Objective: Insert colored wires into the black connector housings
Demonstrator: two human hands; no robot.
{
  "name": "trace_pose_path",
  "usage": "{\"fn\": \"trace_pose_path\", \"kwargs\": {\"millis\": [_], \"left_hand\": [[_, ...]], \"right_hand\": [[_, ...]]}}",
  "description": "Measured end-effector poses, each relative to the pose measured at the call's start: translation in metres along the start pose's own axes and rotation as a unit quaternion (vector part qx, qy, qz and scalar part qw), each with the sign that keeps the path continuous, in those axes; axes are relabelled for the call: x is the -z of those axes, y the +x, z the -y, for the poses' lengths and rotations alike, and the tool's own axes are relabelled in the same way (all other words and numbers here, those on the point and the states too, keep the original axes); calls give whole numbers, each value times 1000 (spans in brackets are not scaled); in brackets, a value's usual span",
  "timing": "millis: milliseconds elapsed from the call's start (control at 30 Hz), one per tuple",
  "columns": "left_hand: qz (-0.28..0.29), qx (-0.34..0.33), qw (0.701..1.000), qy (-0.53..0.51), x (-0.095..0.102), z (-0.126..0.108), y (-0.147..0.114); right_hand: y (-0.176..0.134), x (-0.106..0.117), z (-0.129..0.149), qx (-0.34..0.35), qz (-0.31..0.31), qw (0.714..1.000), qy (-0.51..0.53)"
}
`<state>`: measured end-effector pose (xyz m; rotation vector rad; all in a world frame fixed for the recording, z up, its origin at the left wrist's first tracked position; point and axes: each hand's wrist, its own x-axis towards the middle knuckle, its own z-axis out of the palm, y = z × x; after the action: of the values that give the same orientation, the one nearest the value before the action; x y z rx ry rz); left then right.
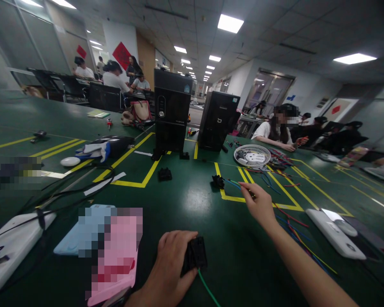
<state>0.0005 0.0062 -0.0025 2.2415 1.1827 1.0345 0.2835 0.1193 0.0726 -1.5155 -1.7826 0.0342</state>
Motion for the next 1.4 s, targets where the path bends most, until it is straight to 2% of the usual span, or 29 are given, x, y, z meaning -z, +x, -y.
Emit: {"fn": "trace_pose_path", "kwargs": {"millis": [200,533,900,1100,1400], "left_hand": [[8,-2,1000,-4,0,2,1],[17,0,1000,-4,1,2,1],[-5,8,1000,5,-2,0,1],[8,-3,1000,-2,0,0,1],[25,5,1000,-6,2,2,1]], "right_hand": [[25,-23,-8,21,51,983,-172],[23,-34,3,49,130,939,-313],[32,-35,19,96,238,898,-356],[37,-37,25,73,279,887,-361],[43,-46,27,43,314,885,-342]]}}
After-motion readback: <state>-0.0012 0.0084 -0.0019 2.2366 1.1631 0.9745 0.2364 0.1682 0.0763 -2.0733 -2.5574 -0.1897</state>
